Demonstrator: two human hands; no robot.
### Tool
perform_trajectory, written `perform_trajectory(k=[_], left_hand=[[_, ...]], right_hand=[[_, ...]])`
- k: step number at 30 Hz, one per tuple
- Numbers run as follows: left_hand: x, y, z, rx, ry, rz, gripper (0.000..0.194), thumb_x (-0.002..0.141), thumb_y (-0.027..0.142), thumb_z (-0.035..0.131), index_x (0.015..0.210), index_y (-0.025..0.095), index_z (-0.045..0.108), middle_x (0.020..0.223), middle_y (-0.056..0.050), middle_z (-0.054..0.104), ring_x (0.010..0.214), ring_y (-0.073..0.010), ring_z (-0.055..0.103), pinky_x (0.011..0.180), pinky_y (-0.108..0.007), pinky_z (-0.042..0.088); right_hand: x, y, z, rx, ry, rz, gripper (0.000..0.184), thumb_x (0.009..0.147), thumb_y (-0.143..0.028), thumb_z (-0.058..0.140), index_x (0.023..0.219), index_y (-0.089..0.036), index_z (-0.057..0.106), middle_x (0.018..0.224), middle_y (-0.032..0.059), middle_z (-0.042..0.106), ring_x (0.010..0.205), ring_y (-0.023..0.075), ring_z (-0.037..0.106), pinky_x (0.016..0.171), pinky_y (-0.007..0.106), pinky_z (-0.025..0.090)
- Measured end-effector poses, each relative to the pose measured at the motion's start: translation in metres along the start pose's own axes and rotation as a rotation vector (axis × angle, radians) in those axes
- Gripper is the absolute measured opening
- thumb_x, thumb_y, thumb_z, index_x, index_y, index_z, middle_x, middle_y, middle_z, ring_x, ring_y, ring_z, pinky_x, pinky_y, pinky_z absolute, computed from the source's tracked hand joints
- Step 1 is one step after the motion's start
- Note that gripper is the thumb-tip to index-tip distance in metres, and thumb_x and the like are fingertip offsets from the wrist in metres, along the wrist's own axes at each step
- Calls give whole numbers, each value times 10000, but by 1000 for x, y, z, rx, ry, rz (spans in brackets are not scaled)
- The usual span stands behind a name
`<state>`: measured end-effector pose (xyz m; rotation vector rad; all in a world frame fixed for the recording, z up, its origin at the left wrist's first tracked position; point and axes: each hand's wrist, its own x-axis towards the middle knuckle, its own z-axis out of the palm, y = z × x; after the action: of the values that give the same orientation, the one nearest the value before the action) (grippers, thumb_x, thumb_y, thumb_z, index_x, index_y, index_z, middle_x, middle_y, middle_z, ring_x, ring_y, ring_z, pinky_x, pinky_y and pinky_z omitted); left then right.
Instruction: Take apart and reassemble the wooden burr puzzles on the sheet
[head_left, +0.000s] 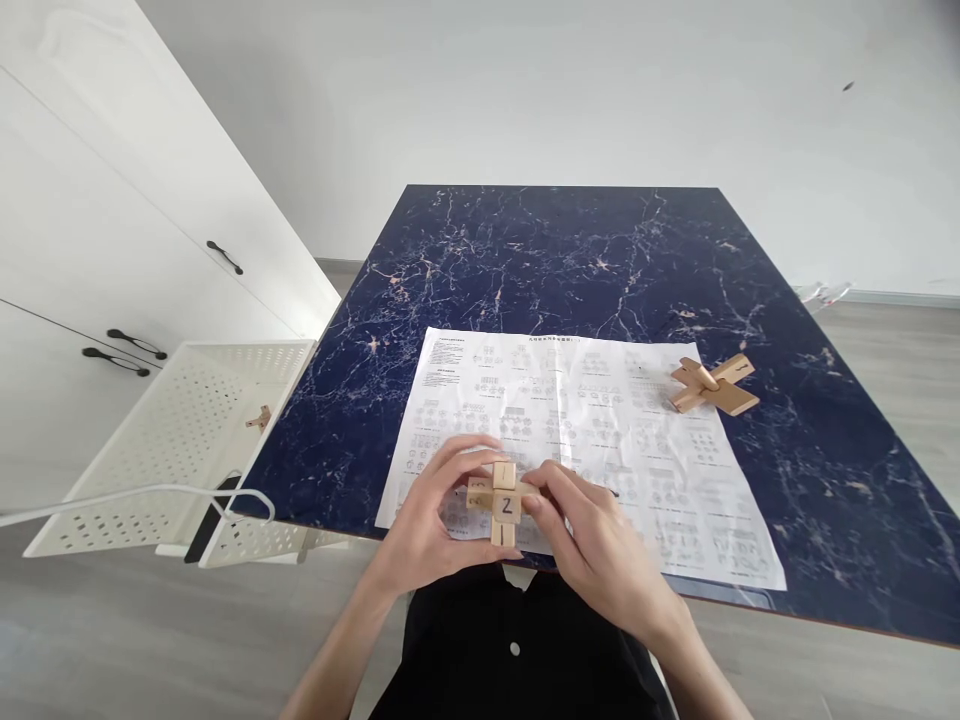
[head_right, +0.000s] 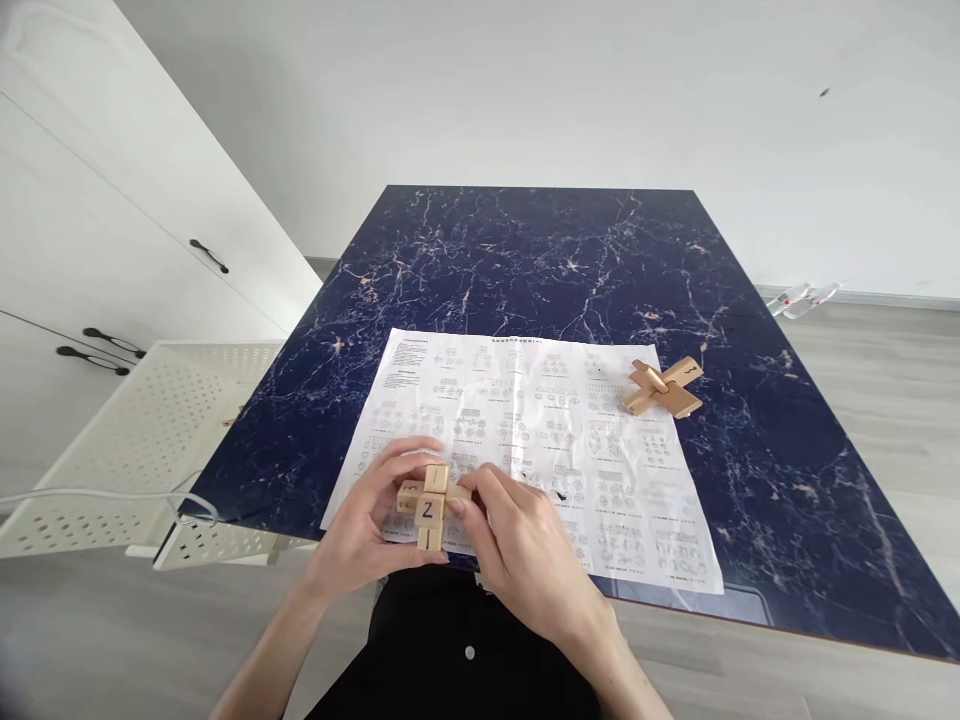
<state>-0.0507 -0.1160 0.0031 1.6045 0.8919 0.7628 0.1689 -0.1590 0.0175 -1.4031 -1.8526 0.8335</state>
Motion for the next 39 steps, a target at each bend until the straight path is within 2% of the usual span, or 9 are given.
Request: perform_trajectory(k=[2, 5, 12, 19, 23, 28, 34, 37, 39], left_hand=[[0, -1, 1, -21, -4, 46, 707, 766, 336, 1013, 1380, 367, 662, 1456, -85, 655, 1088, -255, 739, 932, -391, 653], [1, 1, 2, -31, -23, 63, 653, 798, 332, 992, 1360, 354, 661, 1365, -80, 686, 1080, -252, 732, 895, -365, 650], [3, 5, 2, -9, -61, -17, 691, 771, 354, 1003, 1373, 329, 666, 1295, -67, 728, 1099, -280, 748, 977, -432, 634], [1, 4, -1, 20, -63, -80, 702, 765, 381, 1002, 1375, 323, 661, 1236, -55, 759, 1099, -286, 765, 995, -452, 638], [2, 3, 0, 43, -55, -25, 745, 778, 433, 993, 1436, 350, 654, 1287, -62, 749, 1088, -279, 758, 991, -449, 638], [3, -2, 1, 8, -80, 50, 916, 831, 397, 968, 1605, 418, 480, 1430, -73, 695, 987, -216, 769, 920, -394, 630], [4, -1, 2, 97, -84, 31, 573, 953, 325, 842, 1470, 352, 596, 1400, -60, 700, 972, -191, 754, 897, -357, 623], [5, 1, 2, 149, -80, 34, 505, 965, 318, 817, 1432, 338, 624, 1346, -52, 721, 951, -188, 744, 900, -357, 625], [6, 2, 2, 171, -76, 30, 462, 984, 320, 793, 1417, 333, 633, 1298, -47, 738, 948, -187, 742, 903, -353, 629]], right_hand=[[0, -4, -1, 123, -46, 98, 429, 1198, -422, 349, 854, -238, 527, 738, -25, 565, 578, 133, 474, 545, 283, 401], [-1, -6, -3, 265, -121, 218, 506, 1188, -514, 349, 776, -242, 462, 701, -28, 513, 613, 143, 457, 578, 288, 402], [-7, -2, -4, 471, -111, 363, 510, 1136, -630, 449, 895, -219, 629, 714, -20, 567, 642, 149, 516, 612, 278, 449], [-12, -1, 10, 339, 43, 294, 436, 1149, -556, 464, 1023, -214, 703, 776, 13, 687, 675, 169, 619, 611, 271, 489], [-14, 0, 8, 369, 94, 300, 445, 1134, -579, 494, 1007, -208, 706, 770, 13, 689, 657, 166, 625, 609, 267, 507], [-29, 17, -22, 353, 357, 443, 492, 1082, -663, 541, 923, -217, 678, 658, -20, 585, 542, 145, 519, 486, 249, 401], [-53, 60, -69, 56, 870, 707, 451, 965, -665, 698, 1009, -216, 698, 705, -2, 676, 614, 183, 625, 591, 294, 505], [-60, 73, -73, -43, 915, 769, 490, 948, -687, 713, 1122, -235, 635, 790, 20, 755, 701, 223, 708, 712, 351, 545], [-64, 74, -64, -47, 939, 736, 524, 944, -711, 713, 1135, -250, 556, 754, 3, 742, 674, 221, 706, 683, 341, 531]])
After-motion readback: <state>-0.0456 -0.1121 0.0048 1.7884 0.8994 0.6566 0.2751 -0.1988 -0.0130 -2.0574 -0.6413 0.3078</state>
